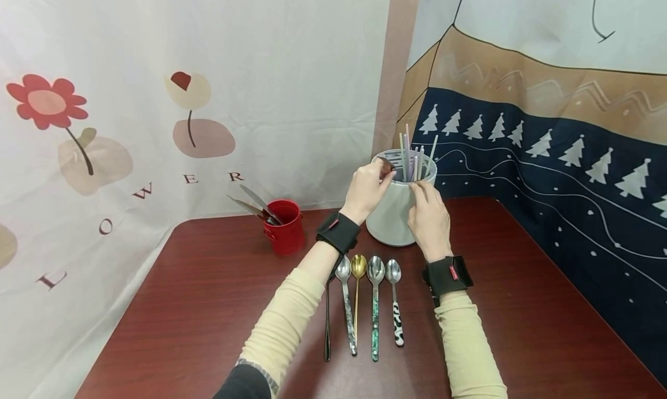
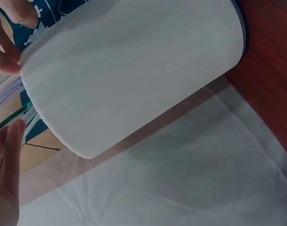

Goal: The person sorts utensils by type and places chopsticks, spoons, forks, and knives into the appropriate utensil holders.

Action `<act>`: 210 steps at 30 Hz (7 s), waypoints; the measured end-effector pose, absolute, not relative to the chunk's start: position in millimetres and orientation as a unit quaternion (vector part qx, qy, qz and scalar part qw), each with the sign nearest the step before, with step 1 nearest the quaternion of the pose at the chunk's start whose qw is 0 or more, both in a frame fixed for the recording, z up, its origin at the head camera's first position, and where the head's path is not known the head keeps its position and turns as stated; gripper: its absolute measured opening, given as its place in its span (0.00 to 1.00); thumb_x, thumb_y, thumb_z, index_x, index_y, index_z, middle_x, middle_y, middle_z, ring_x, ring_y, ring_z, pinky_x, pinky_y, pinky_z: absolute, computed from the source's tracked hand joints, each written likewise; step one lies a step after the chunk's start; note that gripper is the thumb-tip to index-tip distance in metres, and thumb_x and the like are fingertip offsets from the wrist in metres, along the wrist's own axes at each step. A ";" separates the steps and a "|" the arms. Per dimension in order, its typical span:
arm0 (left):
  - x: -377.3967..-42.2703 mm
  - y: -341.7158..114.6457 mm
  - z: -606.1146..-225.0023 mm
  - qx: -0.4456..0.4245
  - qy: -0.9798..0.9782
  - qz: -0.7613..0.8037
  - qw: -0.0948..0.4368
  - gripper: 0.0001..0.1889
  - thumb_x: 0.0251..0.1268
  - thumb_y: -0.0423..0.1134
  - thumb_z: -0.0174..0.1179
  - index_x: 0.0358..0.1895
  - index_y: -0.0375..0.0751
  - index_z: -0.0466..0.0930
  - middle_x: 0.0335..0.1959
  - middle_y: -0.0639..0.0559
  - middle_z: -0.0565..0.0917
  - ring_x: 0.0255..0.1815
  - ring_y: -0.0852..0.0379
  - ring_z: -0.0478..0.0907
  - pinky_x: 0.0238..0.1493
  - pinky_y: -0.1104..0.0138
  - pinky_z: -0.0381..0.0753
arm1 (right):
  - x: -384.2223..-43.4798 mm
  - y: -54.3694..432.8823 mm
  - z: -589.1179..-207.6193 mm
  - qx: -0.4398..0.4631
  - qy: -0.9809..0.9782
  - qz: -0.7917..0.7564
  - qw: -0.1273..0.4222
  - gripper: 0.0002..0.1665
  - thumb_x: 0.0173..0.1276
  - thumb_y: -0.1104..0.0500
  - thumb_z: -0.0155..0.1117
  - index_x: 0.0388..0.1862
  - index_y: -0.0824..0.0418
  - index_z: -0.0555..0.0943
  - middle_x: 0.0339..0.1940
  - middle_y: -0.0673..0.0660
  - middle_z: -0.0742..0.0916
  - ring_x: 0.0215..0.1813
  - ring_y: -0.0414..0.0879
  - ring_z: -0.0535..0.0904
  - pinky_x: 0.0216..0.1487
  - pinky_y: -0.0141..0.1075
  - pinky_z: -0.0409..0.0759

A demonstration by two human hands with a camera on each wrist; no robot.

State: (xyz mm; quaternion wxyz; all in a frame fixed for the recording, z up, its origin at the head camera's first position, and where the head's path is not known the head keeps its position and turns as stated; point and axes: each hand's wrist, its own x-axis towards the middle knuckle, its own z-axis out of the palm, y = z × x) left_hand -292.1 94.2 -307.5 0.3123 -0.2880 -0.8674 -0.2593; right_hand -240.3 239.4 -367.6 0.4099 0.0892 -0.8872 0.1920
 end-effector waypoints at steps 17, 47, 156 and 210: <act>-267.9 65.1 -342.4 -0.292 -0.889 -0.231 0.265 0.07 0.69 0.44 0.54 0.39 0.46 0.80 0.33 0.56 0.86 0.28 0.60 0.82 0.28 0.70 0.78 | -238.8 240.5 -367.4 0.086 -0.885 0.199 0.412 0.24 0.57 0.75 0.52 0.55 0.69 0.76 0.57 0.67 0.76 0.59 0.63 0.72 0.52 0.56 0.76; -197.0 -6.0 -432.4 -0.233 -0.940 -0.152 0.198 0.10 0.59 0.37 0.61 0.22 0.42 0.74 0.16 0.49 0.79 0.18 0.50 0.80 0.13 0.65 0.71 | -237.6 243.0 -366.3 0.087 -0.886 0.204 0.407 0.24 0.58 0.75 0.52 0.54 0.69 0.76 0.56 0.67 0.77 0.58 0.62 0.72 0.54 0.56 0.75; -268.9 82.7 -287.1 -0.261 -0.804 -0.320 0.427 0.09 0.71 0.41 0.52 0.35 0.40 0.75 0.26 0.51 0.84 0.25 0.57 0.83 0.29 0.68 0.80 | -234.9 242.2 -368.2 0.085 -0.887 0.193 0.411 0.25 0.57 0.75 0.53 0.55 0.69 0.75 0.57 0.67 0.77 0.60 0.62 0.72 0.53 0.56 0.76; -213.6 31.4 -387.3 -0.311 -0.904 -0.195 0.218 0.11 0.69 0.47 0.55 0.44 0.45 0.80 0.23 0.55 0.83 0.14 0.62 0.69 0.15 0.76 0.54 | -234.1 243.3 -369.1 0.080 -0.888 0.203 0.405 0.25 0.57 0.75 0.51 0.56 0.68 0.75 0.57 0.66 0.76 0.60 0.62 0.72 0.53 0.57 0.76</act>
